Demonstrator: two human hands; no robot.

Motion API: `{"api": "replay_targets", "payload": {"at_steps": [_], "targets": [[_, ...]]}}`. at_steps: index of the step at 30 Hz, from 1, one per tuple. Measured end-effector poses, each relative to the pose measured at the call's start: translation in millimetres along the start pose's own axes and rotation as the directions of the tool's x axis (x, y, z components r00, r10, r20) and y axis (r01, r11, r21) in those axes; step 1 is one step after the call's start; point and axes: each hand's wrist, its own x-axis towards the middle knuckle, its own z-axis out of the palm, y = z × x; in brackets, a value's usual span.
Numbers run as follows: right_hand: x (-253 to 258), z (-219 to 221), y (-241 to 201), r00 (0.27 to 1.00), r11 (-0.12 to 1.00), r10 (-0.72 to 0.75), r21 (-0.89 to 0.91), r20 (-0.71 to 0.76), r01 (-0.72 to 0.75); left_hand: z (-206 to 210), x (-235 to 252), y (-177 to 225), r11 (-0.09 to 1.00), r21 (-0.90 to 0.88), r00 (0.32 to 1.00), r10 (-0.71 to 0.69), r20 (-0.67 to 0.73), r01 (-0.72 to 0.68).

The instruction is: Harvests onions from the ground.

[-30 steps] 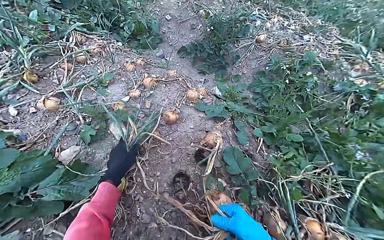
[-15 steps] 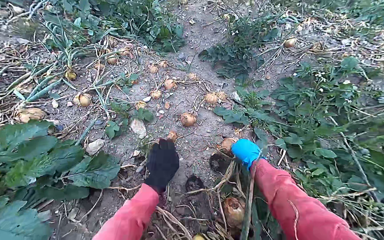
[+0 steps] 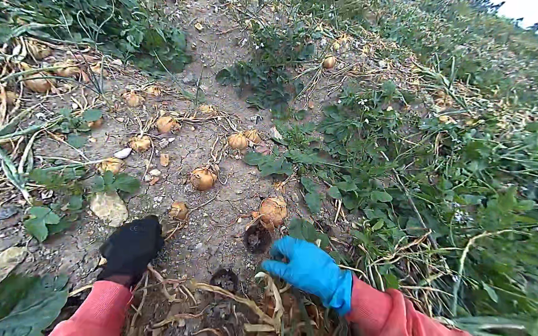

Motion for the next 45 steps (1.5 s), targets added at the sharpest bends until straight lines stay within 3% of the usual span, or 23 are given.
{"api": "replay_targets", "payload": {"at_steps": [2, 4, 6, 8, 9, 10, 11, 13, 14, 16, 19, 23, 26, 30, 33, 34, 36, 37, 38, 39, 40, 42, 45], "targets": [[52, -30, 22, 0.958, 0.984, 0.136, -0.077, -0.254, -0.16, -5, -9, 0, 0.999, -0.038, 1.0, -0.004, 0.031, 0.005], [101, -42, 36, 0.91, 0.975, 0.184, -0.045, -0.373, -0.216, -31, -49, 17, 0.997, -0.049, 0.98, 0.065, 0.188, -0.057], [135, -34, 33, 0.888, 0.96, 0.25, -0.024, -0.386, -0.28, -36, -93, 31, 0.949, -0.165, 0.88, 0.311, 0.359, -0.268], [149, -17, 23, 0.852, 0.943, 0.262, -0.068, -0.453, -0.326, -9, -105, 34, 0.806, -0.417, 0.724, 0.575, 0.381, -0.421], [153, -14, 18, 0.839, 0.937, 0.272, -0.068, -0.471, -0.342, 0, -94, 37, 0.773, -0.466, 0.697, 0.613, 0.373, -0.43], [156, -15, 16, 0.835, 0.936, 0.286, -0.05, -0.47, -0.349, 2, -76, 42, 0.795, -0.441, 0.739, 0.578, 0.345, -0.416], [156, -19, 15, 0.841, 0.937, 0.299, -0.03, -0.45, -0.349, -4, -55, 52, 0.84, -0.392, 0.824, 0.495, 0.274, -0.375], [155, -28, 17, 0.865, 0.943, 0.301, -0.009, -0.401, -0.332, -23, -3, 76, 0.905, -0.313, 0.952, 0.305, 0.002, -0.289], [154, -29, 20, 0.874, 0.95, 0.286, -0.002, -0.394, -0.312, -30, 24, 89, 0.921, -0.286, 0.963, 0.234, -0.134, -0.264], [149, -28, 24, 0.876, 0.961, 0.262, 0.022, -0.404, -0.277, -39, 71, 109, 0.934, -0.27, 0.951, 0.162, -0.264, -0.234], [125, -28, 20, 0.866, 0.925, 0.379, 0.123, -0.326, -0.359, -30, 111, 132, 0.96, -0.218, 0.966, 0.126, -0.226, -0.177], [77, 4, 31, 0.81, 0.882, 0.451, 0.326, -0.375, -0.34, -1, 115, 132, 0.902, -0.289, 0.893, 0.186, -0.41, -0.321], [83, 16, 41, 0.866, 0.896, 0.353, 0.394, -0.354, -0.205, -6, 103, 128, 0.843, -0.386, 0.883, 0.196, -0.427, -0.374], [84, 15, 28, 0.982, 0.959, 0.171, 0.243, -0.074, -0.148, 25, 82, 108, 0.738, -0.509, 0.897, 0.355, -0.265, -0.443], [62, 13, 9, 0.979, 0.972, 0.009, 0.229, 0.204, -0.056, 38, 35, 109, 0.703, -0.481, 0.844, 0.505, -0.181, -0.524], [58, 9, 13, 0.989, 0.961, 0.016, 0.27, 0.15, -0.056, 37, 4, 115, 0.654, -0.508, 0.805, 0.574, -0.15, -0.56], [69, -21, 18, 0.963, 0.951, 0.196, 0.275, -0.186, -0.14, 36, -52, 119, 0.473, -0.63, 0.688, 0.712, -0.139, -0.616], [85, -38, 22, 0.904, 0.96, 0.26, 0.188, -0.34, -0.206, 36, -67, 116, 0.388, -0.697, 0.647, 0.75, -0.142, -0.603], [103, -53, 28, 0.87, 0.955, 0.287, 0.045, -0.402, -0.294, 33, -72, 109, 0.38, -0.727, 0.671, 0.727, -0.147, -0.572], [122, -63, 33, 0.866, 0.927, 0.293, -0.103, -0.407, -0.362, 25, -67, 100, 0.492, -0.681, 0.763, 0.629, -0.152, -0.542], [139, -67, 36, 0.879, 0.892, 0.292, -0.223, -0.377, -0.393, 16, -52, 91, 0.685, -0.538, 0.86, 0.481, -0.171, -0.491], [160, -68, 36, 0.909, 0.82, 0.305, -0.406, -0.285, -0.403, 6, -10, 73, 0.933, -0.226, 0.947, 0.231, -0.225, -0.281], [171, -68, 26, 0.899, 0.782, 0.364, -0.444, -0.244, -0.438, -5, 27, 62, 0.996, -0.021, 0.994, 0.09, -0.057, -0.092]]}}
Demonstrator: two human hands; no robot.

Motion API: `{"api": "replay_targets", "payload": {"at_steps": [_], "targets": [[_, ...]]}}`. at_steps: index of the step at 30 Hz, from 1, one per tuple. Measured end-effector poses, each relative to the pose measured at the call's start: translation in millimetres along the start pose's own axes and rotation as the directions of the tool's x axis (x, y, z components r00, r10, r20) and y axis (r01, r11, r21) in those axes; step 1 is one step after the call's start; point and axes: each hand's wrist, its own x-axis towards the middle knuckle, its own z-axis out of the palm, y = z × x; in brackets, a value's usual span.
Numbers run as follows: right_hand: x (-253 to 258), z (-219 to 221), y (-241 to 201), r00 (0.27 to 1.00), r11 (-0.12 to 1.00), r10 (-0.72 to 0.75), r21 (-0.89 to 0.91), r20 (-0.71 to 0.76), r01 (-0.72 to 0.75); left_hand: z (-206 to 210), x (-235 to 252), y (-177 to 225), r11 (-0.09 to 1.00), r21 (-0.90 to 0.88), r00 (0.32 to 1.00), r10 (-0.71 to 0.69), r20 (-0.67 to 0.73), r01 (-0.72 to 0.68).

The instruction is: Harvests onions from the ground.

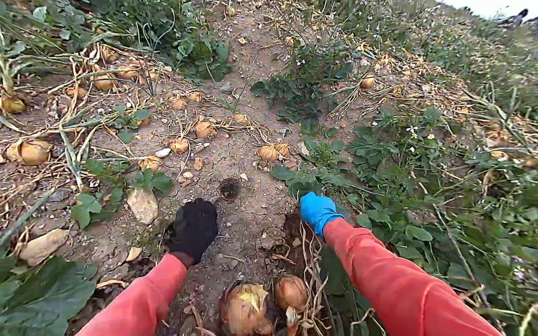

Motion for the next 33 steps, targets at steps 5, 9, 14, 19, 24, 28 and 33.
{"api": "replay_targets", "payload": {"at_steps": [5, 9, 14, 19, 24, 28, 33], "targets": [[-9, -34, -8, 0.992, 0.993, 0.015, -0.115, 0.129, 0.0, -19, -3, 12, 0.999, 0.025, 0.98, 0.036, 0.197, -0.042], [-11, -5, 10, 0.994, 0.993, -0.11, -0.04, -0.001, 0.11, -23, 16, -14, 0.97, 0.126, 0.957, 0.178, 0.227, -0.21], [-137, 31, 9, 0.912, 0.927, -0.367, 0.156, 0.181, 0.342, -17, 12, -33, 0.946, 0.139, 0.949, 0.268, 0.167, -0.292], [-116, 13, 62, 0.894, 0.79, -0.429, 0.533, 0.129, 0.302, -13, 22, -32, 0.949, 0.128, 0.942, 0.258, 0.216, -0.289], [-7, 15, 50, 0.975, 0.956, -0.194, 0.201, -0.111, 0.213, -9, -9, -32, 0.819, -0.064, 0.785, 0.566, 0.252, -0.57], [33, 37, 9, 0.782, 0.839, -0.464, 0.078, -0.415, 0.539, -5, -30, -4, 0.622, -0.507, 0.675, 0.731, 0.101, -0.597], [109, 26, 60, 0.888, 0.893, -0.258, 0.257, -0.382, 0.369, 14, 103, -15, 0.901, -0.094, 0.812, 0.331, -0.481, -0.423]]}}
